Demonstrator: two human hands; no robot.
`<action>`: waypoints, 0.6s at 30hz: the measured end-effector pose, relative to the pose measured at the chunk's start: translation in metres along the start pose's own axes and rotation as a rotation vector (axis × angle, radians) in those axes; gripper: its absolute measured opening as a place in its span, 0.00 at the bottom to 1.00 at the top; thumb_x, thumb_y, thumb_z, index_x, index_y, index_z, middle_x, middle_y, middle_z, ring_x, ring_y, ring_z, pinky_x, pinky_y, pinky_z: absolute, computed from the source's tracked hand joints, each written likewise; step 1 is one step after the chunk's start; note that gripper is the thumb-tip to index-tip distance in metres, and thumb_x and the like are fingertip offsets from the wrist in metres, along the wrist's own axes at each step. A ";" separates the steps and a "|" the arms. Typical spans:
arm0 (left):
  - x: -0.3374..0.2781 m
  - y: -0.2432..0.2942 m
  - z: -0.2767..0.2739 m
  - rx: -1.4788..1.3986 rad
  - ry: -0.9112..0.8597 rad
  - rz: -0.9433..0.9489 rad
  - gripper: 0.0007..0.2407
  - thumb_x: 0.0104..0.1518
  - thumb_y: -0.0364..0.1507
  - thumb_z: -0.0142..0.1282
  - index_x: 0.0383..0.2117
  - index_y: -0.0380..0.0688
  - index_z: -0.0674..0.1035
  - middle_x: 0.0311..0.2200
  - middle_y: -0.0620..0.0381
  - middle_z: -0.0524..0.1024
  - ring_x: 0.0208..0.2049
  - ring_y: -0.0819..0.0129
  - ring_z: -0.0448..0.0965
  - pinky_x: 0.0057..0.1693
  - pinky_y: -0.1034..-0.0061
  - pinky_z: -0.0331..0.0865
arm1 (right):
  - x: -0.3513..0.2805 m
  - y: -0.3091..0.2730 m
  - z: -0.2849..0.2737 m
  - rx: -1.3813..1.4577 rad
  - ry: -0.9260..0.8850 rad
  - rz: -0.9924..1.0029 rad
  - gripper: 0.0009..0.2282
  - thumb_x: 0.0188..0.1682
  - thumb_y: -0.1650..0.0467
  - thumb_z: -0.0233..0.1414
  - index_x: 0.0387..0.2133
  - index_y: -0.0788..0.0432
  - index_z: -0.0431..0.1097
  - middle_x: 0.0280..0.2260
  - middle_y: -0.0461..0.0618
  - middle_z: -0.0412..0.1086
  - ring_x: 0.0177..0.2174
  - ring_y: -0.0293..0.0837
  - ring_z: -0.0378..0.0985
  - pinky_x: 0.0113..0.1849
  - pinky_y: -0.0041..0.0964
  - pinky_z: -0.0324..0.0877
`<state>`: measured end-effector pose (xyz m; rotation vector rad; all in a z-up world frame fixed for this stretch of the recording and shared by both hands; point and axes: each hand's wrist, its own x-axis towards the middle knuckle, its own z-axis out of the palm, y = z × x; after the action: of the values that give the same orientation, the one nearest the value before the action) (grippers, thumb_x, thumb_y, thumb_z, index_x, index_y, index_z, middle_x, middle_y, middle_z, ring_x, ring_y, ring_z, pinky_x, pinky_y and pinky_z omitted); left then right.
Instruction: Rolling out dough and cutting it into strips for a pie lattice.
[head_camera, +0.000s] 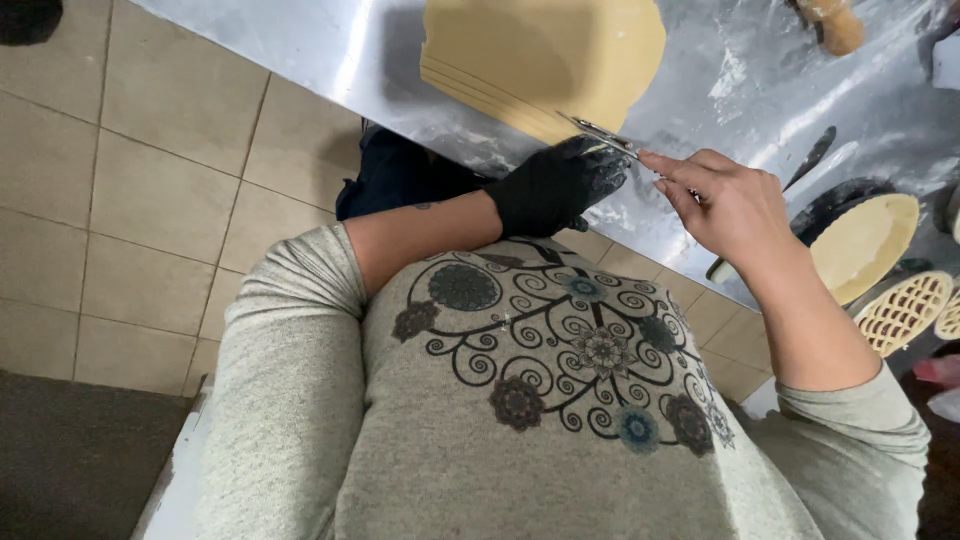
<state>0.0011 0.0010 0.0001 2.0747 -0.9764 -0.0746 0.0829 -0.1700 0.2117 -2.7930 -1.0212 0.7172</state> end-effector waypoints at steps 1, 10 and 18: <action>-0.001 -0.001 -0.001 0.001 0.001 -0.002 0.33 0.46 0.41 0.65 0.58 0.33 0.73 0.63 0.40 0.67 0.67 0.47 0.62 0.70 0.53 0.50 | 0.003 -0.002 0.000 -0.001 0.000 -0.002 0.13 0.55 0.67 0.59 0.53 0.41 0.78 0.31 0.45 0.73 0.26 0.49 0.75 0.29 0.42 0.70; -0.011 -0.009 0.008 0.091 0.061 -0.018 0.22 0.60 0.39 0.55 0.58 0.41 0.76 0.64 0.44 0.67 0.69 0.53 0.60 0.72 0.51 0.47 | 0.023 -0.017 0.000 0.016 0.004 -0.021 0.12 0.56 0.68 0.59 0.53 0.44 0.78 0.30 0.44 0.74 0.27 0.47 0.75 0.29 0.41 0.71; -0.020 -0.007 -0.009 0.066 0.180 0.013 0.18 0.63 0.35 0.50 0.57 0.45 0.78 0.63 0.48 0.70 0.67 0.57 0.64 0.70 0.48 0.50 | 0.040 -0.032 0.000 0.008 0.024 -0.064 0.12 0.56 0.68 0.60 0.53 0.46 0.79 0.31 0.44 0.74 0.28 0.47 0.75 0.29 0.41 0.71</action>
<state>-0.0046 0.0226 -0.0041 2.0936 -0.8921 0.1510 0.0909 -0.1204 0.2033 -2.7411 -1.0953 0.6776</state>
